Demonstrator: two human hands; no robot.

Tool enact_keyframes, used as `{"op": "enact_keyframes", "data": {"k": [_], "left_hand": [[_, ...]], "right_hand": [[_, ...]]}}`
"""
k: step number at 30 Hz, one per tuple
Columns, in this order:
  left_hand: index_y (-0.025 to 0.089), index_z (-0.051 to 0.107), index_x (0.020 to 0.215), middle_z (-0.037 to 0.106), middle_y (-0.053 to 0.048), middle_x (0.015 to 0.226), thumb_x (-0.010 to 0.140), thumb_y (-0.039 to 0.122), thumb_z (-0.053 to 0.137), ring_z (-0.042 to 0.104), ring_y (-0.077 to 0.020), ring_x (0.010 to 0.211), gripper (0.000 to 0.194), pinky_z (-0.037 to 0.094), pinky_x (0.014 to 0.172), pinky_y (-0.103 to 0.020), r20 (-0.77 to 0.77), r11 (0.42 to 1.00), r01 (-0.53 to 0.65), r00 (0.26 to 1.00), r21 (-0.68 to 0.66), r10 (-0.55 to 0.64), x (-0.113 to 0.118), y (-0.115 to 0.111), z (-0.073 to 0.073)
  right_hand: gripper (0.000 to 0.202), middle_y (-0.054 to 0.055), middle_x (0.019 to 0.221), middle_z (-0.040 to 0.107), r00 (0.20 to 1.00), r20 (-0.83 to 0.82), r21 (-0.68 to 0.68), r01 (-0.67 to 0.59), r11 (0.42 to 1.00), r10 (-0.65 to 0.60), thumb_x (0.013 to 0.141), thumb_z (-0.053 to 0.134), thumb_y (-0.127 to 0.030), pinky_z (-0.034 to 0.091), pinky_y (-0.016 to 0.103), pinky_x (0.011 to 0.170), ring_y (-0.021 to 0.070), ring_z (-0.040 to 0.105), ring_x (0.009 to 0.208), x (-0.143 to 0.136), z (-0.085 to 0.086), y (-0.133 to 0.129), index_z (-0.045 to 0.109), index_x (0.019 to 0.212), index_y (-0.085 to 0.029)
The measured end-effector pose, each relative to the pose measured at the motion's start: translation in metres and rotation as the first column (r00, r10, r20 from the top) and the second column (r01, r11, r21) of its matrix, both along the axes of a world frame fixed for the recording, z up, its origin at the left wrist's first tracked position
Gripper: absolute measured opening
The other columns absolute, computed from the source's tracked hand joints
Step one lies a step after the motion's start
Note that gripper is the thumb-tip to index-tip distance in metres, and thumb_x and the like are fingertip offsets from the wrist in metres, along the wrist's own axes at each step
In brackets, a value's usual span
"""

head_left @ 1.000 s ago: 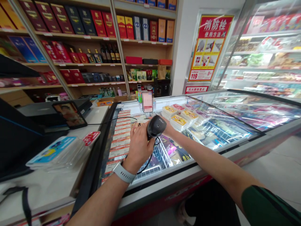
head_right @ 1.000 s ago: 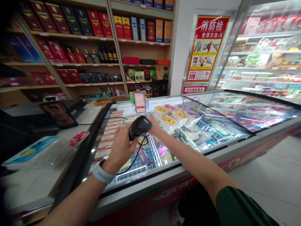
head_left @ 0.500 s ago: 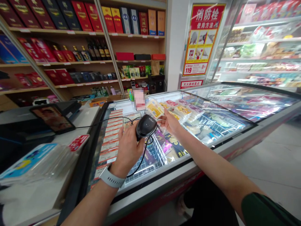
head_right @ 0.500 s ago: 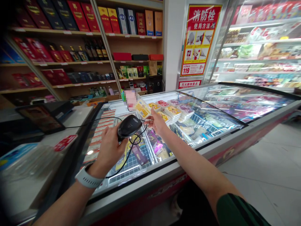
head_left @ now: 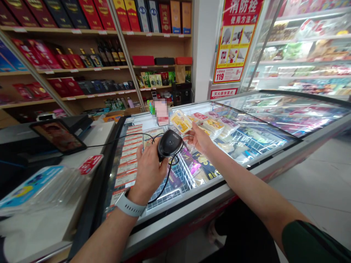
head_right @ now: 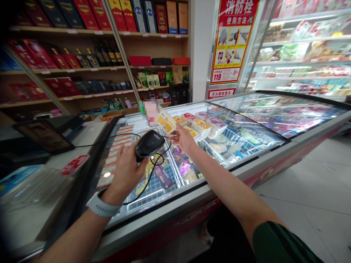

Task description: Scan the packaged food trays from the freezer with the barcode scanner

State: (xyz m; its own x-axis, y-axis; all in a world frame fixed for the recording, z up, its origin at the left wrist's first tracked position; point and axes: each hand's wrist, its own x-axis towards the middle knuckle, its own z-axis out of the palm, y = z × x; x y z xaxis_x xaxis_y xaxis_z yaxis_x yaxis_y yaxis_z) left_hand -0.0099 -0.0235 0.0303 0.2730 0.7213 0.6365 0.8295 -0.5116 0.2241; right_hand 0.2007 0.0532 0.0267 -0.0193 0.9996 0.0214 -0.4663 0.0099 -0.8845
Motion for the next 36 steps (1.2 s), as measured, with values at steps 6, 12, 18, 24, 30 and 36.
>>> {"op": "enact_keyframes", "data": {"k": [6, 12, 18, 24, 30, 36], "left_hand": [[0.014, 0.038, 0.138, 0.062, -0.015, 0.125, 0.084, 0.023, 0.053, 0.055, -0.0295, 0.120, 0.056, 0.024, 0.112, -0.050, -0.009, 1.000, -0.007, 1.000, 0.017, 0.007, -0.001, 0.002, -0.002], [0.013, 0.038, 0.138, 0.062, -0.015, 0.124, 0.085, 0.024, 0.052, 0.053, -0.0298, 0.122, 0.057, 0.025, 0.113, -0.050, -0.016, 1.000, -0.006, 1.000, 0.013, 0.006, 0.000, 0.001, -0.001], [0.012, 0.039, 0.137, 0.062, -0.015, 0.124, 0.084, 0.023, 0.052, 0.054, -0.0303, 0.119, 0.056, 0.028, 0.110, -0.049, -0.024, 1.000, -0.007, 1.000, 0.006, 0.008, 0.000, 0.001, -0.001], [0.013, 0.039, 0.137, 0.062, -0.015, 0.123, 0.085, 0.025, 0.051, 0.055, -0.0297, 0.117, 0.055, 0.026, 0.111, -0.050, -0.004, 1.000, -0.008, 1.000, 0.000, 0.008, 0.000, 0.001, -0.001], [0.014, 0.039, 0.136, 0.062, -0.014, 0.123, 0.084, 0.023, 0.053, 0.054, -0.0295, 0.116, 0.055, 0.024, 0.112, -0.051, 0.002, 1.000, 0.005, 1.000, -0.022, -0.005, 0.000, 0.000, -0.001], [0.011, 0.040, 0.136, 0.060, -0.015, 0.127, 0.084, 0.023, 0.052, 0.052, -0.0305, 0.121, 0.054, 0.023, 0.112, -0.050, 0.004, 1.000, -0.010, 1.000, -0.025, 0.010, 0.000, -0.001, -0.001]], "right_hand": [[0.047, 0.005, 0.081, 0.070, 1.000, 0.013, 0.011, 0.001, 1.000, -0.001, 0.086, 0.053, -0.063, 0.036, 0.018, 0.040, 0.0107, 0.062, 0.056, 0.000, -0.002, 0.001, 0.061, 0.101, -0.019], [0.046, 0.004, 0.080, 0.070, 1.000, 0.021, 0.011, 0.006, 1.000, -0.006, 0.087, 0.052, -0.063, 0.035, 0.018, 0.040, 0.0104, 0.062, 0.055, 0.000, 0.000, 0.000, 0.060, 0.101, -0.020], [0.046, 0.003, 0.078, 0.069, 1.000, 0.022, 0.013, -0.008, 1.000, 0.008, 0.087, 0.051, -0.063, 0.036, 0.017, 0.040, 0.0104, 0.062, 0.055, 0.000, 0.001, -0.002, 0.060, 0.103, -0.020], [0.045, 0.004, 0.078, 0.068, 1.000, 0.017, 0.031, -0.015, 0.999, 0.014, 0.087, 0.054, -0.061, 0.036, 0.017, 0.039, 0.0103, 0.061, 0.056, -0.001, -0.001, -0.001, 0.062, 0.099, -0.019], [0.050, 0.001, 0.074, 0.064, 0.990, 0.120, 0.121, 0.055, 0.991, -0.069, 0.076, 0.063, -0.067, 0.036, 0.016, 0.040, 0.0114, 0.063, 0.062, 0.001, 0.000, -0.003, 0.063, 0.090, -0.020], [0.051, 0.003, 0.095, 0.068, 0.844, 0.378, 0.432, 0.203, 0.879, -0.381, 0.083, 0.054, -0.065, 0.045, 0.020, 0.052, 0.0146, 0.066, 0.077, 0.019, 0.006, -0.006, 0.064, 0.111, -0.024]]}}
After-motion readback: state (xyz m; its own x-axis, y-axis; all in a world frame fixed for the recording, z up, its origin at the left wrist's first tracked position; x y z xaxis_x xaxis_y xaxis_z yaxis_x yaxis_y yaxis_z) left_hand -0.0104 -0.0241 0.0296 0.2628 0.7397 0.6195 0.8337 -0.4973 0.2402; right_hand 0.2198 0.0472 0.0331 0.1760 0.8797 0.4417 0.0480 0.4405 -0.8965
